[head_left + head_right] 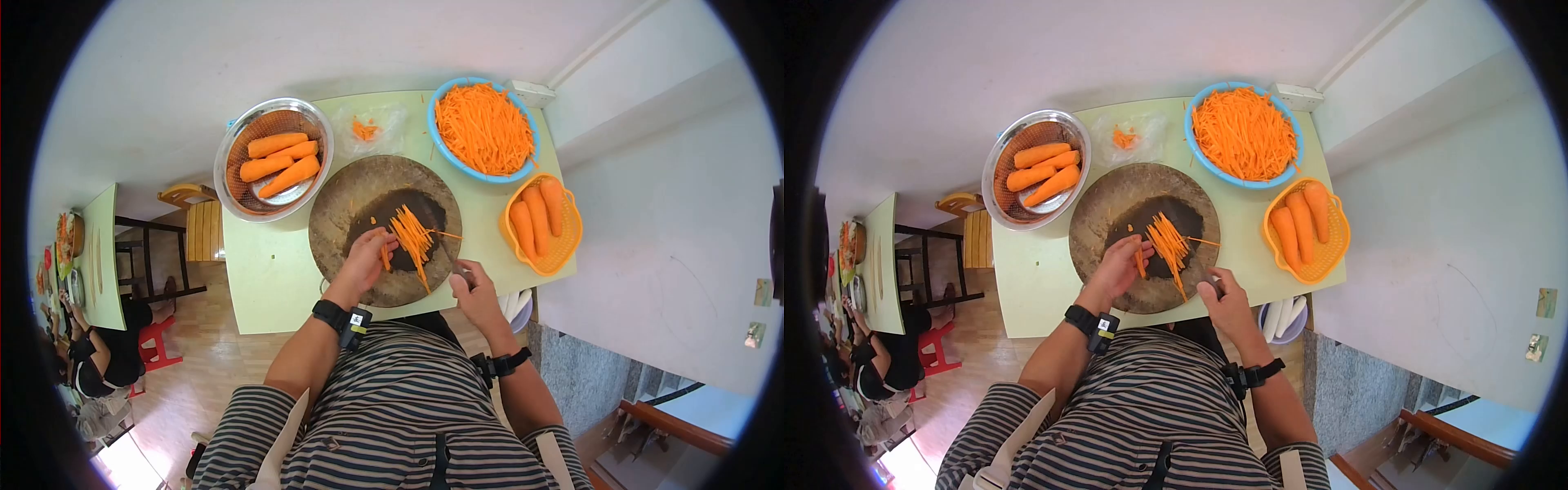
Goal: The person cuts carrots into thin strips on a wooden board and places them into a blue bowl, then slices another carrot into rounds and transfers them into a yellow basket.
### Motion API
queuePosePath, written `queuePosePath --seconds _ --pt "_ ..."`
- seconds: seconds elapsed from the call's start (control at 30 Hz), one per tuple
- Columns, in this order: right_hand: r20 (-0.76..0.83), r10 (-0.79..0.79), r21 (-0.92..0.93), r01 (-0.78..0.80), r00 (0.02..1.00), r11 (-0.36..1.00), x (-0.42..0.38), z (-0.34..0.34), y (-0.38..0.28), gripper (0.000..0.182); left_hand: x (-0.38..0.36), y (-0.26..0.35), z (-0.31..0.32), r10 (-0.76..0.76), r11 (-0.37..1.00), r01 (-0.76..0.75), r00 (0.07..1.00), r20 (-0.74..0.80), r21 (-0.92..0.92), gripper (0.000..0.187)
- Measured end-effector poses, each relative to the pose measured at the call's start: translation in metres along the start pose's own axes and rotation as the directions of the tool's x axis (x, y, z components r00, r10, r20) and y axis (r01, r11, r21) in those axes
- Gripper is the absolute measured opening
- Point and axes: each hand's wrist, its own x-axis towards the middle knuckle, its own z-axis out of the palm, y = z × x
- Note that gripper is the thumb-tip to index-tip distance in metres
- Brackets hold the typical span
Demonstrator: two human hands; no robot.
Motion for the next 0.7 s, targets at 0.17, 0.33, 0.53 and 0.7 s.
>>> queuePosePath --seconds 0.17,0.33,0.53,0.7 --pt "-0.065 0.080 0.164 -0.068 0.995 0.984 0.002 -0.009 0.010 0.036 -0.005 -0.010 0.012 0.157 0.968 -0.160 0.987 0.031 0.193 0.077" --pt "-0.054 0.132 0.112 -0.125 0.990 0.986 0.003 -0.018 0.022 0.036 0.006 -0.021 0.000 0.370 0.732 -0.342 0.926 0.077 0.589 0.065" --pt "-0.151 -0.055 -0.361 -0.003 0.987 0.933 0.003 -0.030 0.026 0.038 -0.023 -0.017 0.015 0.474 -0.210 -0.410 0.751 0.459 0.888 0.048" --pt "-0.113 -0.080 -0.379 0.032 0.990 0.925 -0.008 -0.029 0.034 0.038 -0.020 -0.035 0.026 0.180 -0.510 -0.589 0.640 0.747 0.627 0.029"
